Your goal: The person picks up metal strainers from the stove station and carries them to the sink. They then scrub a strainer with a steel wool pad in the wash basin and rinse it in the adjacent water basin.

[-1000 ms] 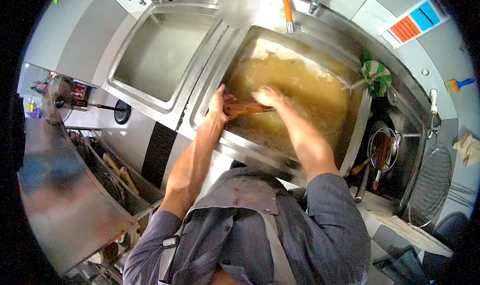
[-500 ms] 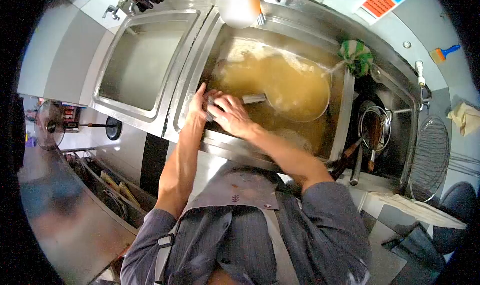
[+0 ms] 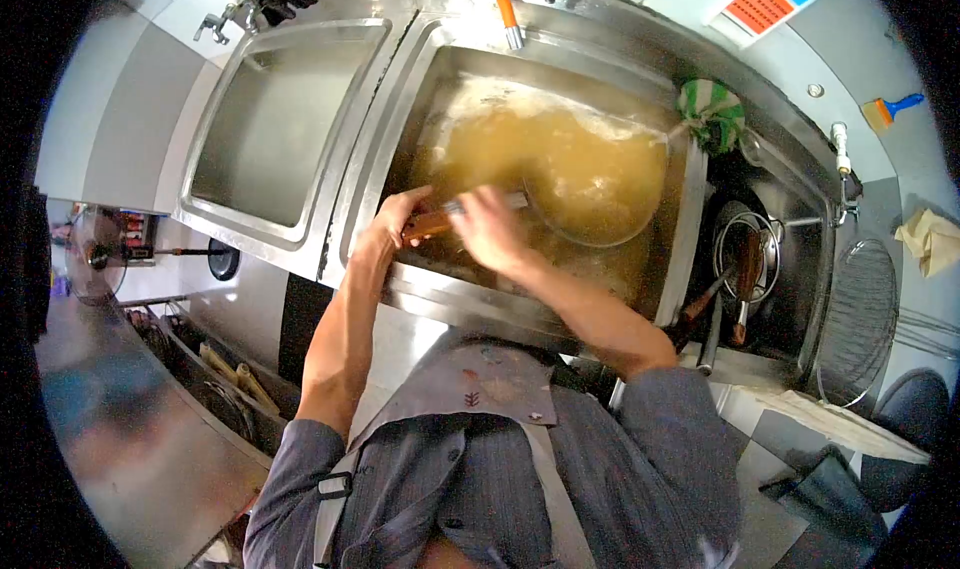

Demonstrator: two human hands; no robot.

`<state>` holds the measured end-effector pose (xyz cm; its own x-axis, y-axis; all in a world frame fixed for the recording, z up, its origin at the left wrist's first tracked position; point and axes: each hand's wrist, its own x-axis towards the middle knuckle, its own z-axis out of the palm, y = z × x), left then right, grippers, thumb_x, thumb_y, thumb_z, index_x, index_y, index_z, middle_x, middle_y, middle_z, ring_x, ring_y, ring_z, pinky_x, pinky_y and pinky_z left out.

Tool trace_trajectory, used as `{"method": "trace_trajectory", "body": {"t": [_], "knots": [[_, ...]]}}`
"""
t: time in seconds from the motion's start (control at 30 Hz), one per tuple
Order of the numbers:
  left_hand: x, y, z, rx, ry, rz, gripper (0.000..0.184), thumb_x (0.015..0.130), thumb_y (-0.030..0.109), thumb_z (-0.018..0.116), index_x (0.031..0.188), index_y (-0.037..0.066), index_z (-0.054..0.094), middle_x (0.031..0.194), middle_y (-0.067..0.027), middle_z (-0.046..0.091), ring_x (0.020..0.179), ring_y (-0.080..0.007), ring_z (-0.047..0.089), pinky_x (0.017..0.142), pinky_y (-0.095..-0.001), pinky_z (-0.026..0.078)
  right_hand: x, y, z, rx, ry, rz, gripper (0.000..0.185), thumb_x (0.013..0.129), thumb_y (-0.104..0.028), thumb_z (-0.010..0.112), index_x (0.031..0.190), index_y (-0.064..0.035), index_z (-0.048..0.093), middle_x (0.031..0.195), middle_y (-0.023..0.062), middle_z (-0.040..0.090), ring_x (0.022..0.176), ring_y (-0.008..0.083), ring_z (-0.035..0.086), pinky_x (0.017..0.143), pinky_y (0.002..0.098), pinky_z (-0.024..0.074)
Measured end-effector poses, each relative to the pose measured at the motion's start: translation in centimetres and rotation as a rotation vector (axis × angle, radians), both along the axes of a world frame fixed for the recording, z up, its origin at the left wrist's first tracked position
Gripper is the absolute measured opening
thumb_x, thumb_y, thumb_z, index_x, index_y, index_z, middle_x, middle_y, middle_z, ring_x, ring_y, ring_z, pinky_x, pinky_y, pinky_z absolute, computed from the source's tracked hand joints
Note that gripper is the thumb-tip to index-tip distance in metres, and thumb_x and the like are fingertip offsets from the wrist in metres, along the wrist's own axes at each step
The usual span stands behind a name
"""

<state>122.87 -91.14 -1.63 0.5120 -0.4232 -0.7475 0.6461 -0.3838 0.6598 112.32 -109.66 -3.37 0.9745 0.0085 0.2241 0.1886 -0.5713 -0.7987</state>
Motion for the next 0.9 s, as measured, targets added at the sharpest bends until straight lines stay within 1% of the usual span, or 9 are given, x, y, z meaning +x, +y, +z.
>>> {"method": "trace_trajectory", "body": {"t": [0.13,0.27,0.33,0.53,0.63,0.67,0.73,0.77,0.9], "knots": [[0.0,-0.6,-3.1,-0.111,-0.047,0.517,0.033,0.097,0.033,0.058,0.099,0.003,0.071,0.089,-0.009,0.07,0.075,-0.02,0.065,0.058,-0.0385,0.053,2.9,3.4,0.5,-0.137,-0.319,0.115,0.023,0.09,-0.019,0.068,0.103,-0.001,0.061,0.104,0.0163,0.057,0.099,0.0331,0.056,0.087,0.0462,0.0464],[-0.3,-0.7,-4.0,0.301,-0.318,-0.329,0.049,0.096,0.043,0.059,0.118,0.001,0.069,0.115,-0.0212,0.068,0.097,-0.0291,0.064,0.085,-0.0471,0.05,2.7,-0.9,-6.3,-0.42,-0.028,0.218,0.022,0.091,-0.02,0.065,0.102,-0.0014,0.062,0.105,0.0134,0.056,0.099,0.0291,0.054,0.089,0.0445,0.0464],[-1.5,-2.2,-3.2,0.337,-0.579,-0.503,0.04,0.09,0.042,0.068,0.09,0.002,0.071,0.076,-0.0126,0.067,0.059,-0.0211,0.062,0.052,-0.0368,0.051,2.5,-4.4,-5.8,-0.507,0.158,0.312,0.026,0.097,-0.024,0.056,0.108,-0.0014,0.06,0.108,0.0161,0.056,0.105,0.03,0.053,0.096,0.0499,0.0465],[-1.5,-4.5,0.8,0.056,0.113,-0.585,0.048,0.092,0.036,0.069,0.129,0.007,0.056,0.08,-0.004,0.064,0.068,-0.013,0.062,0.058,-0.0291,0.053,-0.1,-16.6,-7.1,-0.651,0.331,-0.378,0.043,0.096,-0.03,0.052,0.133,-0.0082,0.056,0.148,0.0254,0.041,0.141,0.0422,0.033,0.115,0.0559,0.0282],[-1.4,-4.5,0.6,-0.115,0.261,-0.525,0.043,0.095,0.029,0.065,0.129,0.007,0.051,0.09,-0.0069,0.068,0.071,-0.0154,0.065,0.056,-0.0298,0.053,-1.3,-17.0,-9.9,-0.564,0.581,-0.546,0.044,0.092,-0.024,0.05,0.132,-0.0063,0.057,0.149,0.0261,0.039,0.135,0.0492,0.039,0.116,0.0604,0.0228],[-1.7,-4.6,1.1,-0.209,0.308,-0.475,0.039,0.096,0.027,0.064,0.128,0.007,0.051,0.093,-0.0079,0.069,0.072,-0.0153,0.065,0.056,-0.0294,0.052,-0.7,-17.1,-11.2,-0.775,0.613,-0.256,0.039,0.088,-0.019,0.05,0.121,-0.0061,0.065,0.137,0.0296,0.051,0.125,0.0503,0.048,0.117,0.0619,0.0134],[-3.2,-6.5,3.2,-0.256,0.341,-0.443,0.032,0.097,0.017,0.061,0.124,0.003,0.051,0.098,-0.01,0.069,0.071,-0.0165,0.066,0.055,-0.0285,0.053,1.1,-14.4,-11.1,-0.371,0.567,-0.29,0.03,0.083,-0.022,0.054,0.096,-0.0048,0.074,0.097,0.0258,0.07,0.097,0.0431,0.065,0.092,0.0529,0.0476],[-3.9,-7.3,3.3,-0.272,0.315,-0.412,0.032,0.096,0.017,0.061,0.123,0.003,0.052,0.098,-0.0097,0.069,0.07,-0.0161,0.065,0.055,-0.0283,0.052,2.1,-12.5,-10.2,-0.225,0.551,-0.405,0.028,0.082,-0.02,0.056,0.096,-0.0024,0.072,0.096,0.0237,0.07,0.092,0.0401,0.067,0.078,0.0502,0.0517],[-5.5,-9.6,1.1,-0.287,0.292,-0.324,0.028,0.091,0.009,0.062,0.117,0.005,0.052,0.086,-0.0069,0.062,0.064,-0.0143,0.058,0.053,-0.0285,0.049,1.4,-9.8,-4.5,0.046,0.461,-0.304,0.036,0.097,-0.02,0.05,0.128,-0.0046,0.058,0.121,0.0201,0.065,0.111,0.0361,0.062,0.094,0.0466,0.0479]]}}
